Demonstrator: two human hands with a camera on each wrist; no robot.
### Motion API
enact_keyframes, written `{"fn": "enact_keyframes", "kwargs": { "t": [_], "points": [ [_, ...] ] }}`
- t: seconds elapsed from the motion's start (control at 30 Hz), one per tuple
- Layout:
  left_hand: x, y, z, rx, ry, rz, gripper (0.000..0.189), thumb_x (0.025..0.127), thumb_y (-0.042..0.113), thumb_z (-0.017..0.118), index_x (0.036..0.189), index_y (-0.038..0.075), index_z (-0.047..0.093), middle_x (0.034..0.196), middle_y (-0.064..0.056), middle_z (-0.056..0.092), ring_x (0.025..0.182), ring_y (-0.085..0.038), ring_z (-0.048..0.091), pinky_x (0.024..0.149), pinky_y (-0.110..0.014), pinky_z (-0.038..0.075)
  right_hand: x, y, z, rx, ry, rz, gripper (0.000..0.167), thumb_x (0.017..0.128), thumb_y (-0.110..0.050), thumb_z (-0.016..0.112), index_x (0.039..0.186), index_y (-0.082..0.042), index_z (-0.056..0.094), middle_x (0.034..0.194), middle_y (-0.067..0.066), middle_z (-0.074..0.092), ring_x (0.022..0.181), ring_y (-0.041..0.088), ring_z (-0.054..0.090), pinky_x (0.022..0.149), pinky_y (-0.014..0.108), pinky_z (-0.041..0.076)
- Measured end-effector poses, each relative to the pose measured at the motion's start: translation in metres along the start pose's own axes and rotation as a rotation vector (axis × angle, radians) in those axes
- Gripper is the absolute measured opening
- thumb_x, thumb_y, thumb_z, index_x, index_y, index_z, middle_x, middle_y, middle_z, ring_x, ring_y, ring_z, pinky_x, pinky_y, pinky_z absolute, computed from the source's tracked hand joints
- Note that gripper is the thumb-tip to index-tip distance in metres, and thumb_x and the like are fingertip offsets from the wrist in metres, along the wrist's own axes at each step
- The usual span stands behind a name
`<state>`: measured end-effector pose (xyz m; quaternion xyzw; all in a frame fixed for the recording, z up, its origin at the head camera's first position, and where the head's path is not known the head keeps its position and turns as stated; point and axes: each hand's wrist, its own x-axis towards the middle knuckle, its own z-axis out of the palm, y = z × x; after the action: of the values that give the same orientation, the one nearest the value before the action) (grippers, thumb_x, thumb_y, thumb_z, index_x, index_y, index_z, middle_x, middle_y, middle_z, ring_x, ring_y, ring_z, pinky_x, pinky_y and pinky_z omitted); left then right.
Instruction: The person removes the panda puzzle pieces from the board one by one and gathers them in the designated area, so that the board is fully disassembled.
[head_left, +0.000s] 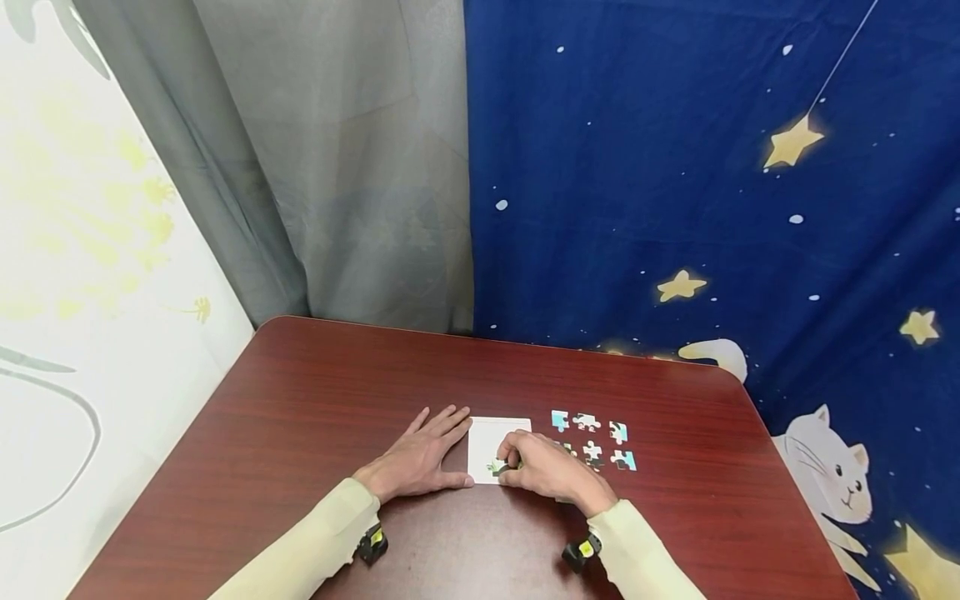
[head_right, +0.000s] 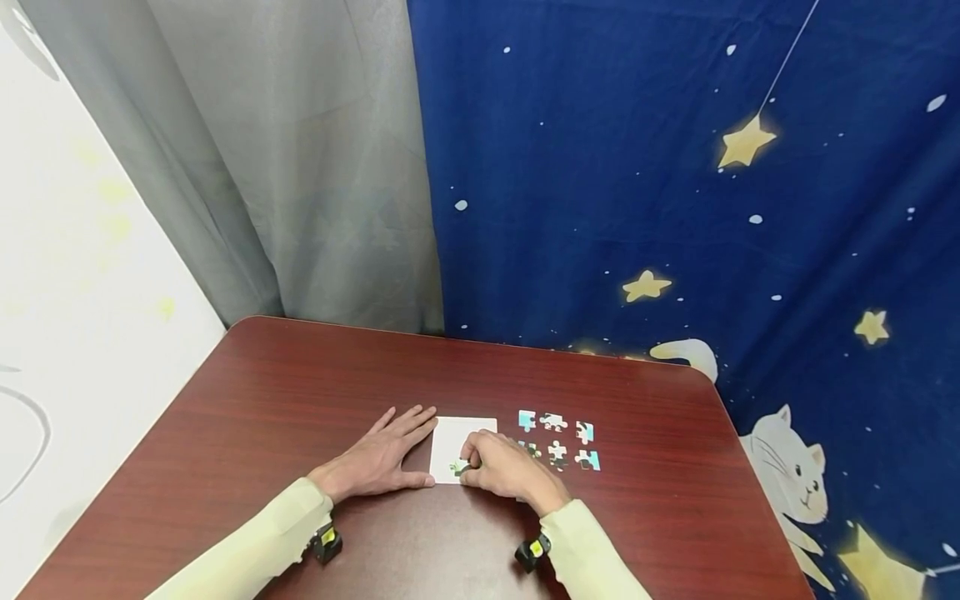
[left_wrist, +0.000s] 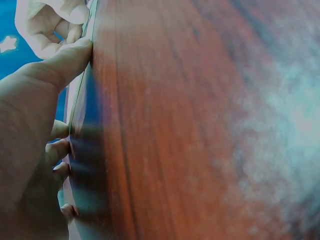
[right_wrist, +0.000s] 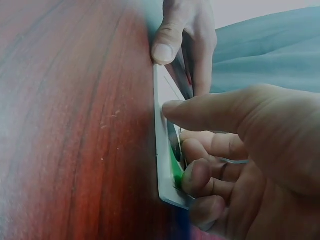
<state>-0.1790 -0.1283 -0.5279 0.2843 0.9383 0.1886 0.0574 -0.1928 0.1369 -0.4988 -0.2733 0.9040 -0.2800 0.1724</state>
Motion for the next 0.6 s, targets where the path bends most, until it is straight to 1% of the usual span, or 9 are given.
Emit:
{"fn": "enact_keyframes", "kwargs": {
  "t": [0.1,0.3,0.43,0.6],
  "points": [
    [-0.0004,-0.0004,-0.0005,-0.001,0.000,-0.004,0.094,0.095,0.063,0.070,0.165,0.006,0.040,0.176,-0.012,0.034,0.165,-0.037,0.028,0.134,-0.066,0.019,0.0012,-0.0018,-0.0002,0.006,-0.005,-0.012,0.022,0.091,-0.022,0.083,0.107,-0.014,0.070,0.087,-0.010,0.067,0.074,0.001,0.057,0.070,0.023,0.049],
    [-0.0002,-0.0004,-0.0004,0.003,0.001,-0.005,0.094,0.095,0.062,0.070,0.165,0.007,0.040,0.176,-0.012,0.034,0.165,-0.037,0.029,0.134,-0.066,0.019,0.0027,-0.0033,0.0006,0.028,-0.039,-0.050,0.030,0.093,-0.018,0.083,0.120,-0.013,0.069,0.096,-0.003,0.068,0.077,0.004,0.057,0.072,0.024,0.049],
    [-0.0003,-0.0005,0.0001,-0.002,0.000,-0.005,0.094,0.095,0.063,0.070,0.165,0.006,0.040,0.176,-0.011,0.033,0.165,-0.037,0.028,0.134,-0.066,0.018,0.0047,-0.0040,0.0011,0.034,-0.058,-0.035,0.027,0.093,-0.018,0.082,0.117,-0.014,0.070,0.093,-0.005,0.067,0.076,0.004,0.057,0.071,0.024,0.049],
    [-0.0005,-0.0007,0.0008,-0.004,-0.001,-0.004,0.094,0.095,0.063,0.070,0.164,0.007,0.041,0.176,-0.011,0.033,0.165,-0.037,0.028,0.134,-0.066,0.019,0.0067,-0.0043,0.0017,0.079,-0.082,-0.008,0.027,0.093,-0.016,0.082,0.116,-0.012,0.068,0.090,-0.005,0.065,0.073,0.005,0.057,0.070,0.024,0.049]
  ]
}}
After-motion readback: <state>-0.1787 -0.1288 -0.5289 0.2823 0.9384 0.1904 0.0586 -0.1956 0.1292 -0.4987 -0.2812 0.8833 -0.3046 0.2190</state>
